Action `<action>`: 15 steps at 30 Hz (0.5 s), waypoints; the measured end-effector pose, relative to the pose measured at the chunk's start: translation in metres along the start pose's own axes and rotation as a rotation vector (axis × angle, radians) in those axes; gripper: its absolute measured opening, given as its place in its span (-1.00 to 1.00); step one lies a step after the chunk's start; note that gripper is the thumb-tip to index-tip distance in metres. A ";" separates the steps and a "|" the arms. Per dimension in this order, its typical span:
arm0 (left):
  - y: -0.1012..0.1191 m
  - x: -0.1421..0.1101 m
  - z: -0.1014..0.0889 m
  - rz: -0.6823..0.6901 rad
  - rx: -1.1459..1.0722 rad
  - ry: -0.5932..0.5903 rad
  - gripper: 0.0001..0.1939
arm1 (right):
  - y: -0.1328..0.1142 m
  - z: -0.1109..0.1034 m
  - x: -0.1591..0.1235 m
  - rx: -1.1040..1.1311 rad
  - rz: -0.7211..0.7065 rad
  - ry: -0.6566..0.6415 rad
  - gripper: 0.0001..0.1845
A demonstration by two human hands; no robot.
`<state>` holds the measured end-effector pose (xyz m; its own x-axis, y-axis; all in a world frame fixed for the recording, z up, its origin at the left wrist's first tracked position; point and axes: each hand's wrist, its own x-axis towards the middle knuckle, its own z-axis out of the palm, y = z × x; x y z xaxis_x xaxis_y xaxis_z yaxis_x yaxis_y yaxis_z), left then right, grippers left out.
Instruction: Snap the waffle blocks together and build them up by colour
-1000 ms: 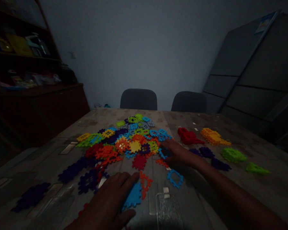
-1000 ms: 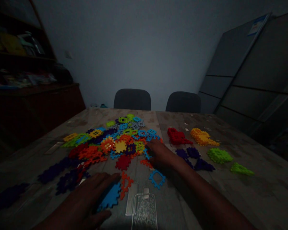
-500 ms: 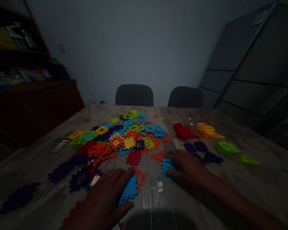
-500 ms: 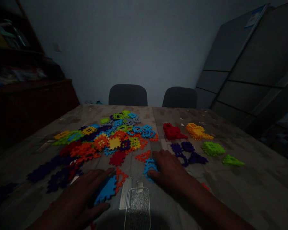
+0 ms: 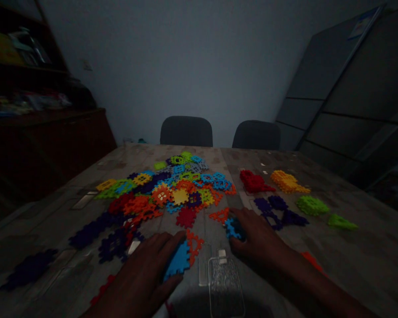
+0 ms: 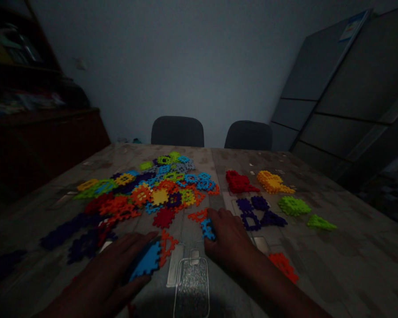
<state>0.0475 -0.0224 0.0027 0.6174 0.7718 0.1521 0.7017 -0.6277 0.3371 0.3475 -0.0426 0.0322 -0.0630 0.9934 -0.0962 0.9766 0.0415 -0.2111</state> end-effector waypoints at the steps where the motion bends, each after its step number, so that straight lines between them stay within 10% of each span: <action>1: -0.001 0.000 0.000 -0.003 -0.004 0.002 -0.37 | 0.010 -0.002 -0.001 0.042 -0.034 0.025 -0.21; 7: -0.005 -0.002 -0.002 -0.006 -0.012 -0.045 -0.39 | 0.055 -0.006 -0.012 0.174 -0.058 0.086 -0.16; 15: -0.002 -0.001 0.000 -0.045 0.000 -0.077 -0.35 | 0.024 0.022 -0.014 0.221 -0.108 -0.012 -0.11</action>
<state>0.0451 -0.0217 0.0022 0.6109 0.7891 0.0647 0.7292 -0.5926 0.3421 0.3674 -0.0579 0.0073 -0.1678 0.9831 -0.0725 0.8956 0.1213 -0.4280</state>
